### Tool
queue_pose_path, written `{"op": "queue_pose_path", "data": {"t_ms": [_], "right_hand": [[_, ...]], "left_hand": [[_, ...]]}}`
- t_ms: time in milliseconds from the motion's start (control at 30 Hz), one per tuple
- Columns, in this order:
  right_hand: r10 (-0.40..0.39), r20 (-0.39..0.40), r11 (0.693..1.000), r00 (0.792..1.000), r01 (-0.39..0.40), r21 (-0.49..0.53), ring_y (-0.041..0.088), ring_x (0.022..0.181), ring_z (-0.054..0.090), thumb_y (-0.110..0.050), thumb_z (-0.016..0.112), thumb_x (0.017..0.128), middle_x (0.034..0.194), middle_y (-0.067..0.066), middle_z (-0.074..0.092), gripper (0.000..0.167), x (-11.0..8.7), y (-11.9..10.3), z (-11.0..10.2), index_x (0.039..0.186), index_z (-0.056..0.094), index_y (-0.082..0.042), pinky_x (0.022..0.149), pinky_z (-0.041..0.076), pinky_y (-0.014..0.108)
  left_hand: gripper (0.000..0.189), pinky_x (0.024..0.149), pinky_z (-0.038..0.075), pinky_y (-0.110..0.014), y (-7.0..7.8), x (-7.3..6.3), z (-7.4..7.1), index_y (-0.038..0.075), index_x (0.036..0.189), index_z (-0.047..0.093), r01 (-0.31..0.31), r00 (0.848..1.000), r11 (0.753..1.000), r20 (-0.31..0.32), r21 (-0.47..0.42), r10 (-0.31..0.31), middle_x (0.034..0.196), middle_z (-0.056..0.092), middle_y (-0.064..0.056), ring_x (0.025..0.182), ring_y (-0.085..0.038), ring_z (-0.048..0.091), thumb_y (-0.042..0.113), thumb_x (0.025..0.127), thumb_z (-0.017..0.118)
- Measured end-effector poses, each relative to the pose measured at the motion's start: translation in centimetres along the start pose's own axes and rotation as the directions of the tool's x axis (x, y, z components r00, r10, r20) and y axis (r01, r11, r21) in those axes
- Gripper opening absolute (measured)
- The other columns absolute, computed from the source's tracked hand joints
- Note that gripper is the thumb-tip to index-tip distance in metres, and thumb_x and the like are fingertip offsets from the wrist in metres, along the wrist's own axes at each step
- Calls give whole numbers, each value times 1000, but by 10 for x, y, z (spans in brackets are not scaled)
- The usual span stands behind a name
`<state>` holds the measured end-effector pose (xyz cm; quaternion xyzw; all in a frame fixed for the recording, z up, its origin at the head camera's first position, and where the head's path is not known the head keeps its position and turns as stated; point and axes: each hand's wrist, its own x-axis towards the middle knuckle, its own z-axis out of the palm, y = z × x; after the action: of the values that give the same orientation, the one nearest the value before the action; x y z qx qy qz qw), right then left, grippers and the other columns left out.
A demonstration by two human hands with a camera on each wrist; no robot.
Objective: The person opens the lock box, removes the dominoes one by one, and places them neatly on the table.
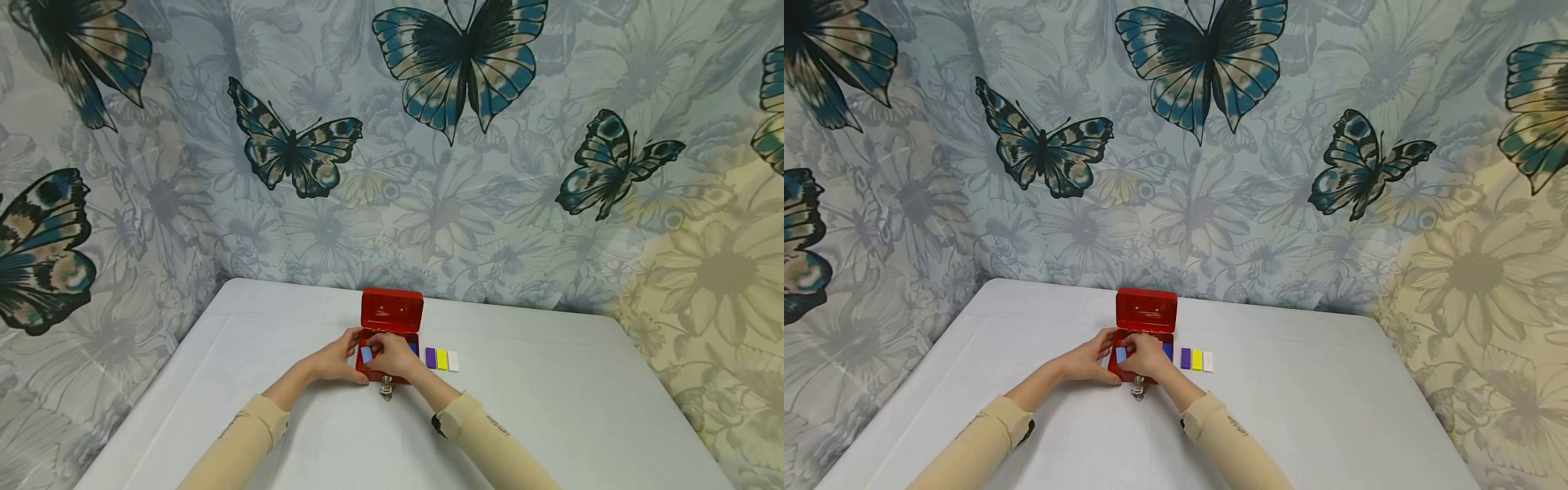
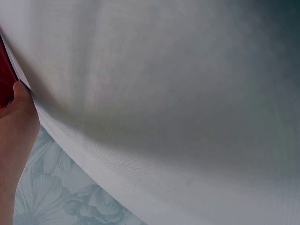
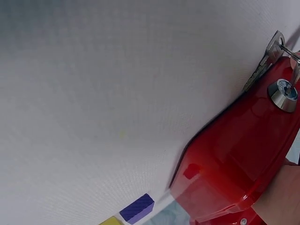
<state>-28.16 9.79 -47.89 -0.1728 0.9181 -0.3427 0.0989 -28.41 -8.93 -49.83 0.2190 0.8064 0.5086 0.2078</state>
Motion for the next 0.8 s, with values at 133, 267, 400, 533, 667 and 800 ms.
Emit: {"op": "queue_pose_path", "data": {"t_ms": [133,267,400,533,667,800], "right_hand": [[31,9,999,999,-31,29,19,86,58,-15,80,78,99,6,67,39,-1,0,-1,113,67,-3,83,55,37],[58,18,996,998,-59,72,19,87,59,-15,79,80,102,7,67,40,-4,1,-2,116,66,-3,86,55,40],[83,25,990,996,-85,116,20,88,61,-15,79,80,103,7,67,42,-7,1,-4,118,65,-3,89,54,44],[93,31,984,995,-97,150,21,89,62,-15,79,81,104,8,67,43,-9,1,-6,119,64,-2,90,54,45],[98,34,979,995,-102,179,22,91,62,-14,78,82,106,9,66,43,-10,2,-8,120,64,-1,91,54,45],[115,38,969,993,-120,215,22,94,63,-14,78,82,108,9,66,43,-11,3,-8,121,63,-2,93,52,46]], "left_hand": [[100,115,27,-43,0,0,0,1,150,18,5,1000,1000,-4,6,-5,153,28,-21,142,-33,28,12,76,85],[100,115,27,-43,1,-1,0,1,149,18,5,1000,1000,-8,6,-5,153,29,-21,142,-33,28,12,75,84],[100,116,27,-43,2,-1,0,1,150,18,3,1000,1000,-7,-2,-3,153,29,-21,142,-33,28,11,75,84],[101,116,27,-43,2,-2,0,0,150,18,4,1000,1000,-5,-6,-4,153,28,-21,142,-34,28,11,75,85],[101,116,26,-43,2,-2,0,0,150,18,3,1000,1000,-7,-10,-3,153,29,-21,142,-33,28,11,75,85],[100,116,26,-44,2,-1,1,1,149,19,0,1000,1000,-10,-17,0,152,30,-20,142,-33,28,10,75,85]]}}
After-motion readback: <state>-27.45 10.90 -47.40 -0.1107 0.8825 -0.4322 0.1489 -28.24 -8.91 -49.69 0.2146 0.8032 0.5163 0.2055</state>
